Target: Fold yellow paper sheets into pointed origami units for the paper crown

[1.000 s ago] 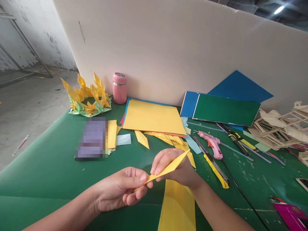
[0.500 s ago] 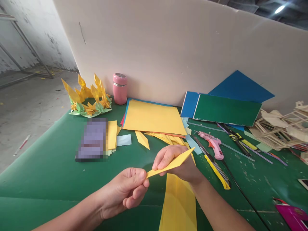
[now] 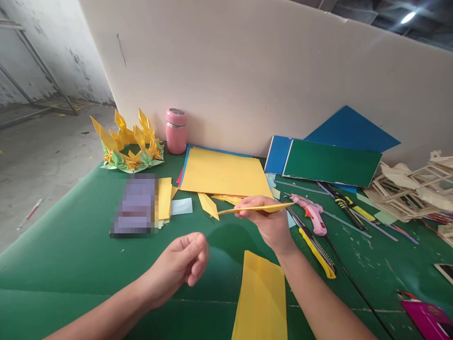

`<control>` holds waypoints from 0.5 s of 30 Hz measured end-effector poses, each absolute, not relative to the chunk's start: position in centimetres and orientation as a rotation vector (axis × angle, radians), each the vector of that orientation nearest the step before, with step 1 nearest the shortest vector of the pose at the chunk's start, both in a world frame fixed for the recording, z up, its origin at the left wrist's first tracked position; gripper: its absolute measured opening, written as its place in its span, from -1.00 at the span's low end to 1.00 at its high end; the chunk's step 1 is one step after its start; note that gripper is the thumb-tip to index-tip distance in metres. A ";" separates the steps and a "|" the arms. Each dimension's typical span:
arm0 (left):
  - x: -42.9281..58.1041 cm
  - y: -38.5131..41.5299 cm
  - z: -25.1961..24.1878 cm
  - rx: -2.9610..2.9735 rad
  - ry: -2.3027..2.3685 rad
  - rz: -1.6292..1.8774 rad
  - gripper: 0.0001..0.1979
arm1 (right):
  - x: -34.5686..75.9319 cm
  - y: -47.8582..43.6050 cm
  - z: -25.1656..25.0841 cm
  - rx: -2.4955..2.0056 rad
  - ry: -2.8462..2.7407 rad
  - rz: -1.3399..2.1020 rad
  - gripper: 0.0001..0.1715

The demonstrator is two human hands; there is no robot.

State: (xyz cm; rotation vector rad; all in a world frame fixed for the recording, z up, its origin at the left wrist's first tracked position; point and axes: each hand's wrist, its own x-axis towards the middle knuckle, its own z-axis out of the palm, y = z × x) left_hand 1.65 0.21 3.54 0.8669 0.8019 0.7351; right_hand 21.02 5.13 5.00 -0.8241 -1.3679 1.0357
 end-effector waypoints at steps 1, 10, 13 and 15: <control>1.5 0.4 3.4 0.946 0.885 0.749 -0.47 | 21.0 5.6 4.8 -0.889 -1.400 0.902 -0.94; 1.5 1.6 1.3 2.508 1.215 0.764 -0.69 | 19.0 8.8 1.9 -0.898 -1.917 0.425 -0.81; 1.5 2.2 0.4 2.790 1.298 0.606 -0.54 | 18.8 9.2 1.5 -0.890 -2.034 0.352 -0.78; 1.5 2.5 -0.2 2.871 1.301 0.522 -0.44 | 18.9 9.4 1.3 -0.899 -2.102 0.312 -0.77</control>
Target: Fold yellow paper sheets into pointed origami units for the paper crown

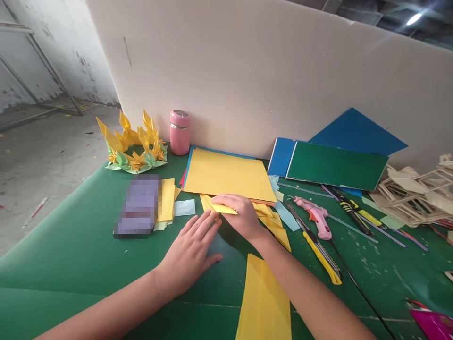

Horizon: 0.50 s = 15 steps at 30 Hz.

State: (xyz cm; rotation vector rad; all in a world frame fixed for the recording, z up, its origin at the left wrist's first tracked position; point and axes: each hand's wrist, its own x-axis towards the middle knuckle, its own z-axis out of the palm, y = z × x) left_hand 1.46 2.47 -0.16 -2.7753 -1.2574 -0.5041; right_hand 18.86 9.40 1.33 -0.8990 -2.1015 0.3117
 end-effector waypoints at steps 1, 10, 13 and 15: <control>1.4 2.6 -0.4 -2.776 -1.248 -0.472 -0.41 | 18.9 9.5 1.2 -0.904 -2.139 0.287 -0.76; 1.4 2.7 -0.6 -2.793 -1.250 -0.425 -0.37 | 18.2 10.3 0.6 -0.930 -2.481 0.079 -0.66; 1.6 2.6 -0.5 -2.787 -1.253 -0.450 -0.39 | 18.0 10.1 1.4 -1.050 -2.619 0.014 -0.59; 1.7 2.5 -0.3 -2.776 -1.278 -0.467 -0.43 | 18.0 9.8 2.2 -1.153 -2.694 -0.026 -0.54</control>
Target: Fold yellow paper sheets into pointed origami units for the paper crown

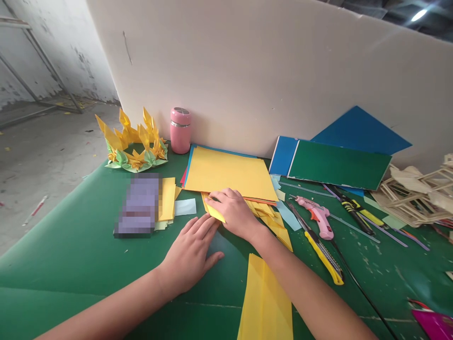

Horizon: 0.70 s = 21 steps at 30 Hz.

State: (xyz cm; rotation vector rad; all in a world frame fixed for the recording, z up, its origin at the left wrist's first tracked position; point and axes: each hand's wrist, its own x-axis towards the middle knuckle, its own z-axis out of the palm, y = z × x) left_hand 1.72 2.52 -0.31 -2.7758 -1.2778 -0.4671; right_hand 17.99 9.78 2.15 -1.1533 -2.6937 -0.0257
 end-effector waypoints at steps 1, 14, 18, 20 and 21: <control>1.8 2.4 -0.3 -2.768 -1.297 -0.472 -0.46 | 18.0 9.7 2.5 -1.194 -2.728 -0.023 -0.52; 1.6 2.6 -0.6 -2.816 -1.296 -0.418 -0.45 | 18.0 9.4 2.3 -1.301 -2.816 0.006 -0.46; 1.6 2.6 -0.4 -2.853 -1.353 -0.446 -0.49 | 18.2 9.2 2.2 -1.323 -2.786 0.024 -0.43; 1.7 2.6 -0.2 -2.875 -1.367 -0.449 -0.48 | 18.5 9.0 2.4 -1.334 -2.769 0.055 -0.42; 1.7 2.6 0.0 -2.881 -1.369 -0.449 -0.47 | 18.6 8.9 2.5 -1.338 -2.759 0.080 -0.42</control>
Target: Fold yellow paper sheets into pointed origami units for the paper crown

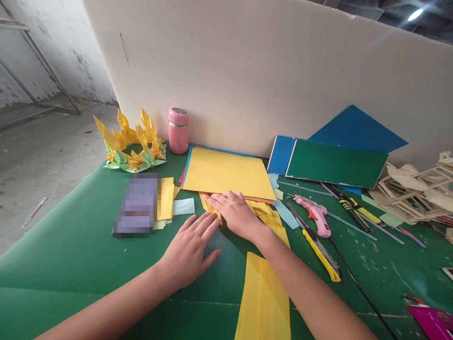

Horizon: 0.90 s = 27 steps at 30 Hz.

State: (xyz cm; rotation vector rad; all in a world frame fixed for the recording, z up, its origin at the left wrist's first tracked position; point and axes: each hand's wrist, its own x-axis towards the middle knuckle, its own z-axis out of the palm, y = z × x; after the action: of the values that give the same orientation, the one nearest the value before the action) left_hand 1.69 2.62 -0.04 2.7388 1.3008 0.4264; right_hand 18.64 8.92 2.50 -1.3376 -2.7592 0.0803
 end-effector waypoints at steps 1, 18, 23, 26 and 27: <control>1.7 2.6 0.1 2.738 1.299 0.422 -0.47 | 18.8 8.8 2.6 -1.341 -2.747 0.111 -0.42; 1.8 3.2 0.5 2.773 1.299 0.429 -0.56 | 19.7 7.0 2.6 -1.384 -2.737 0.191 -0.28; 1.6 3.0 0.2 2.802 1.285 0.473 -0.56 | 21.5 4.6 3.4 -1.455 -2.634 0.120 -0.35; 1.6 3.0 0.1 2.830 1.288 0.467 -0.55 | 23.1 2.6 3.8 -1.565 -2.476 0.089 -0.34; 1.6 2.9 0.2 2.834 1.288 0.464 -0.55 | 23.7 2.0 4.0 -1.604 -2.434 0.108 -0.38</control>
State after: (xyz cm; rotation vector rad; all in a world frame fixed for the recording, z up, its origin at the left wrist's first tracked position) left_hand 1.58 2.95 0.15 2.8343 1.2885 0.4635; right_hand 23.66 1.95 4.00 -1.6042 -2.4339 0.1077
